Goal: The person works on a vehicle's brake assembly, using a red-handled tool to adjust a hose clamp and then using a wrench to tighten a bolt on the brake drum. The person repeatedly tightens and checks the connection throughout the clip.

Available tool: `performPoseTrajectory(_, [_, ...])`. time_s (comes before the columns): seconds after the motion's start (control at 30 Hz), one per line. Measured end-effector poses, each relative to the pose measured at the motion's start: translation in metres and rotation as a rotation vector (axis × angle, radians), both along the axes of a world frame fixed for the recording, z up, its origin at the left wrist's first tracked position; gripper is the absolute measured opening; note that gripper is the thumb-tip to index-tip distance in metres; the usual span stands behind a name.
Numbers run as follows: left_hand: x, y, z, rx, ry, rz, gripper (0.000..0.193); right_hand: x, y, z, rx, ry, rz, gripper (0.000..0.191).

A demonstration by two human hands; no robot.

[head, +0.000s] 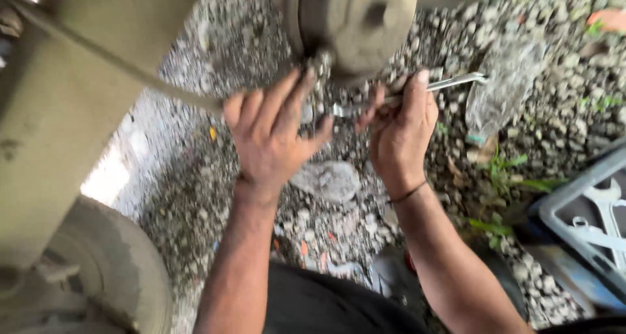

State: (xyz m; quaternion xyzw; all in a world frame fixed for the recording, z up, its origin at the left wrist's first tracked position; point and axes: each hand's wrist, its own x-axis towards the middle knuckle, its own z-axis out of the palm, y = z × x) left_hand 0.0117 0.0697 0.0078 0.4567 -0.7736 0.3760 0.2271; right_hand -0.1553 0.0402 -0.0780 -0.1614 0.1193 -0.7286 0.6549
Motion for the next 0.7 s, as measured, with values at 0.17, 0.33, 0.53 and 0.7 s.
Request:
performPoseTrajectory(0.17, [0.007, -0.002, -0.005, 0.007, 0.007, -0.001, 0.041, 0.025, 0.046, 0.022, -0.287, 0.345, -0.364, 0.037])
performPoseTrajectory(0.33, [0.008, -0.001, -0.007, 0.019, 0.004, 0.008, 0.041, 0.024, 0.047, 0.058, -0.325, 0.615, -0.596, 0.041])
performPoseTrajectory(0.53, [0.003, -0.001, -0.005, 0.0, -0.009, 0.044, 0.042, -0.003, -0.012, 0.017, -0.008, 0.11, 0.081, 0.042])
performPoseTrajectory(0.7, [0.005, 0.0, -0.005, 0.032, 0.0, 0.024, 0.044, 0.013, 0.027, -0.006, -0.076, 0.113, -0.171, 0.04])
